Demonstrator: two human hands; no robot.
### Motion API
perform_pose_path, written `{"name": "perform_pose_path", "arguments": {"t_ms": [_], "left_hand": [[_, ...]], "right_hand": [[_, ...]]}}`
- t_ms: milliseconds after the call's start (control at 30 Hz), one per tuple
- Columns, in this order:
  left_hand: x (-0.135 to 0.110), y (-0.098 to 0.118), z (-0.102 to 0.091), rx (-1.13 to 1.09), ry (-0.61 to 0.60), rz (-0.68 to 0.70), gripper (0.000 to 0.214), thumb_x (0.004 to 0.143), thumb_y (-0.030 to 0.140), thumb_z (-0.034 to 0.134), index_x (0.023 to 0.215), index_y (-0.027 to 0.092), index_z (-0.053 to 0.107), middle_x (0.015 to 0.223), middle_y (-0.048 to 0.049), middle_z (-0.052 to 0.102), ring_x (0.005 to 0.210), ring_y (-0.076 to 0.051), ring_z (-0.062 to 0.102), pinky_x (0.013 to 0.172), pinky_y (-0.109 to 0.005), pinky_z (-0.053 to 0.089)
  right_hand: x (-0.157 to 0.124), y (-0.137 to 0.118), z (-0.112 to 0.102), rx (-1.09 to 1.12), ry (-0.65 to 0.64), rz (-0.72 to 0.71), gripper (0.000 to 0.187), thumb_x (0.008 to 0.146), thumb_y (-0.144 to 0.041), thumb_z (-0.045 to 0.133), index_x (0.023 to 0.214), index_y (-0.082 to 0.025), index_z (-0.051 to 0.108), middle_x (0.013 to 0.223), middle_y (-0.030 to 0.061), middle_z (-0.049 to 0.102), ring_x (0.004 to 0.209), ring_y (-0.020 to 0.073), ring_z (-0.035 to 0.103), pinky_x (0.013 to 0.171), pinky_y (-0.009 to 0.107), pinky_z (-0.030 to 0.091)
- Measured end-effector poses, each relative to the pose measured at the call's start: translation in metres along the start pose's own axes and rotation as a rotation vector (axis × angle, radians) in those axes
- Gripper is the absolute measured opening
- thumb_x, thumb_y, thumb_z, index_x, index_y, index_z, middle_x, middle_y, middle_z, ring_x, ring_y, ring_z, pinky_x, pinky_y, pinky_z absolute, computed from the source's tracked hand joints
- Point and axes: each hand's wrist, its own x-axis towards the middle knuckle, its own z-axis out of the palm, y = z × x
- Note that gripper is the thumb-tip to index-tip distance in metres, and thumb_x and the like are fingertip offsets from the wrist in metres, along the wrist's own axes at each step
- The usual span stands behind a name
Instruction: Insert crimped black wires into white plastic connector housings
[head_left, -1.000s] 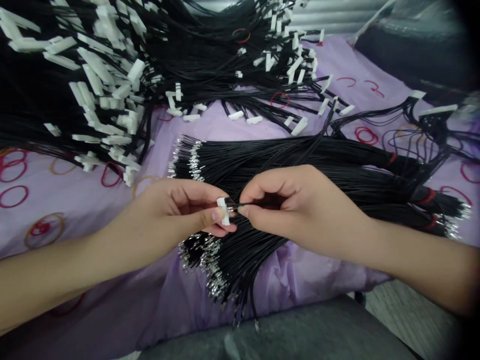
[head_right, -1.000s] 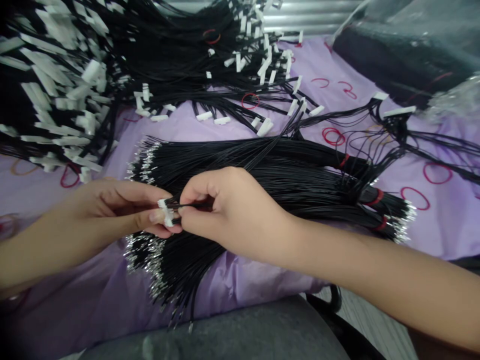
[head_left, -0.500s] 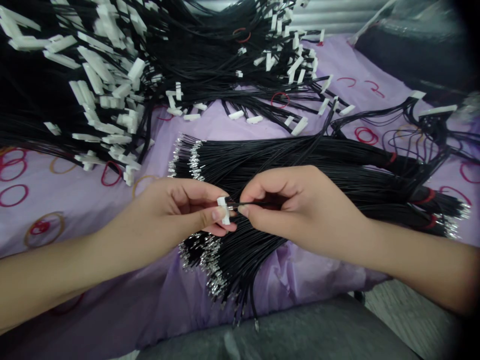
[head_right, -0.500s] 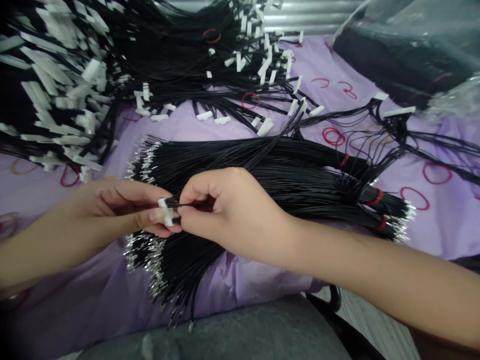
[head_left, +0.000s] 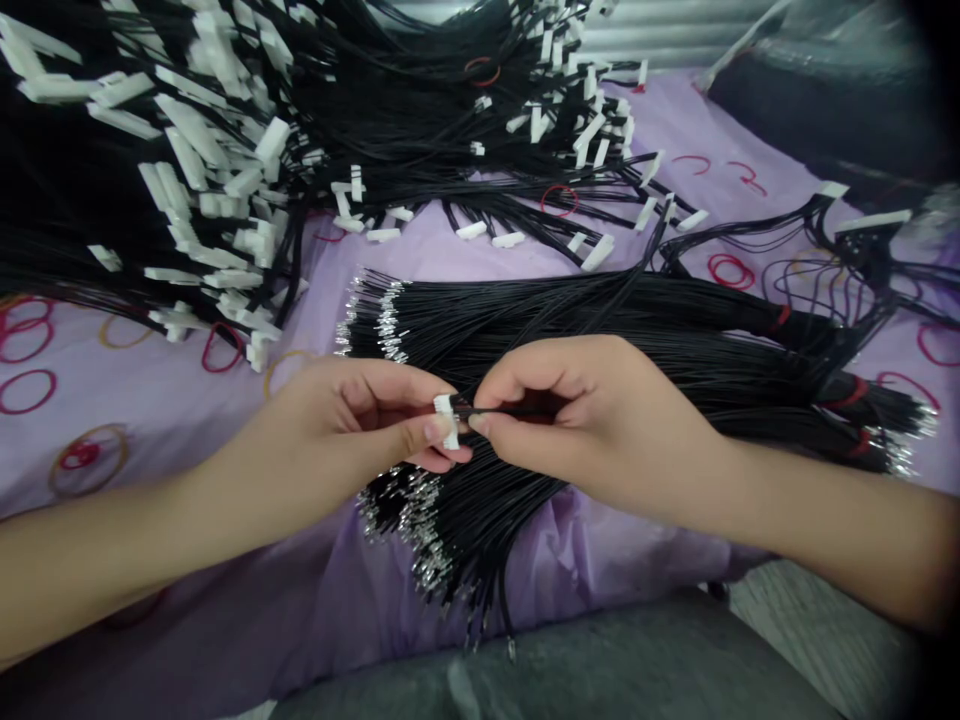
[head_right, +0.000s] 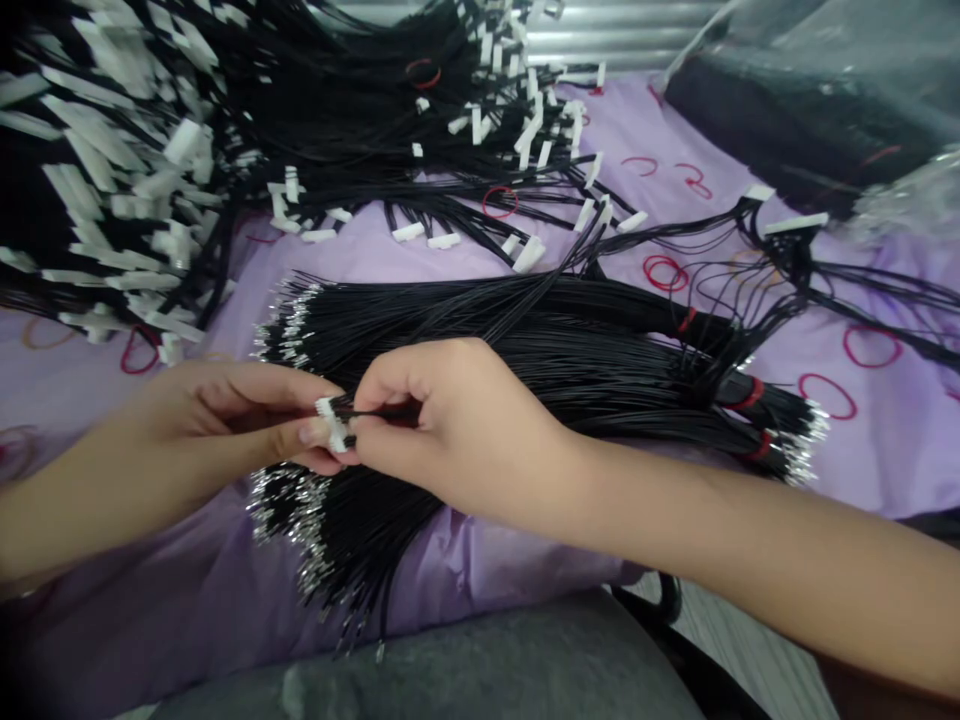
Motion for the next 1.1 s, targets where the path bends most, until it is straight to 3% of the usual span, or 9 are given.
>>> {"name": "perform_pose_path", "arguments": {"t_ms": [267, 667, 767, 900, 1100], "left_hand": [[-0.001, 0.000, 0.002, -0.028, 0.011, -0.001, 0.019, 0.080, 0.003, 0.071, 0.077, 0.019, 0.080, 0.073, 0.0017, 0.080, 0.066, -0.010, 0.075, 0.064, -0.012, 0.061], [-0.002, -0.002, 0.006, -0.040, 0.032, 0.033, 0.019, 0.079, 0.004, 0.074, 0.078, 0.022, 0.081, 0.069, 0.0036, 0.079, 0.066, -0.010, 0.074, 0.065, -0.012, 0.061], [-0.001, -0.001, 0.005, -0.040, 0.005, 0.028, 0.017, 0.083, 0.005, 0.071, 0.079, 0.019, 0.080, 0.072, 0.0011, 0.079, 0.067, -0.010, 0.074, 0.064, -0.011, 0.061], [0.000, -0.006, 0.000, -0.144, 0.057, 0.010, 0.007, 0.083, 0.011, 0.075, 0.084, 0.017, 0.078, 0.078, -0.0003, 0.079, 0.070, -0.013, 0.075, 0.064, -0.017, 0.064], [0.000, -0.012, -0.005, -0.252, 0.091, 0.001, 0.009, 0.080, 0.016, 0.081, 0.087, 0.020, 0.077, 0.074, 0.0020, 0.079, 0.067, -0.013, 0.076, 0.065, -0.018, 0.065]], "right_hand": [[-0.002, -0.006, -0.003, -0.176, -0.008, -0.014, 0.013, 0.087, -0.021, 0.066, 0.076, -0.016, 0.070, 0.064, -0.0054, 0.063, 0.055, 0.0041, 0.051, 0.051, 0.018, 0.037], [-0.003, 0.004, 0.008, -0.331, 0.080, -0.191, 0.018, 0.092, -0.012, 0.058, 0.076, -0.013, 0.066, 0.069, -0.0022, 0.064, 0.064, 0.0063, 0.055, 0.059, 0.019, 0.040], [-0.007, -0.002, 0.004, -0.505, 0.076, -0.258, 0.018, 0.094, -0.014, 0.057, 0.080, -0.012, 0.068, 0.072, 0.0012, 0.064, 0.067, 0.0105, 0.057, 0.062, 0.024, 0.043], [-0.020, -0.016, 0.000, -0.804, 0.224, -0.468, 0.020, 0.099, -0.019, 0.051, 0.094, -0.013, 0.070, 0.092, 0.0078, 0.069, 0.082, 0.0176, 0.058, 0.076, 0.033, 0.046], [-0.022, -0.002, 0.013, -0.825, -0.089, -0.464, 0.024, 0.096, -0.013, 0.051, 0.080, -0.014, 0.069, 0.083, 0.0057, 0.066, 0.073, 0.0175, 0.053, 0.068, 0.033, 0.045]]}}
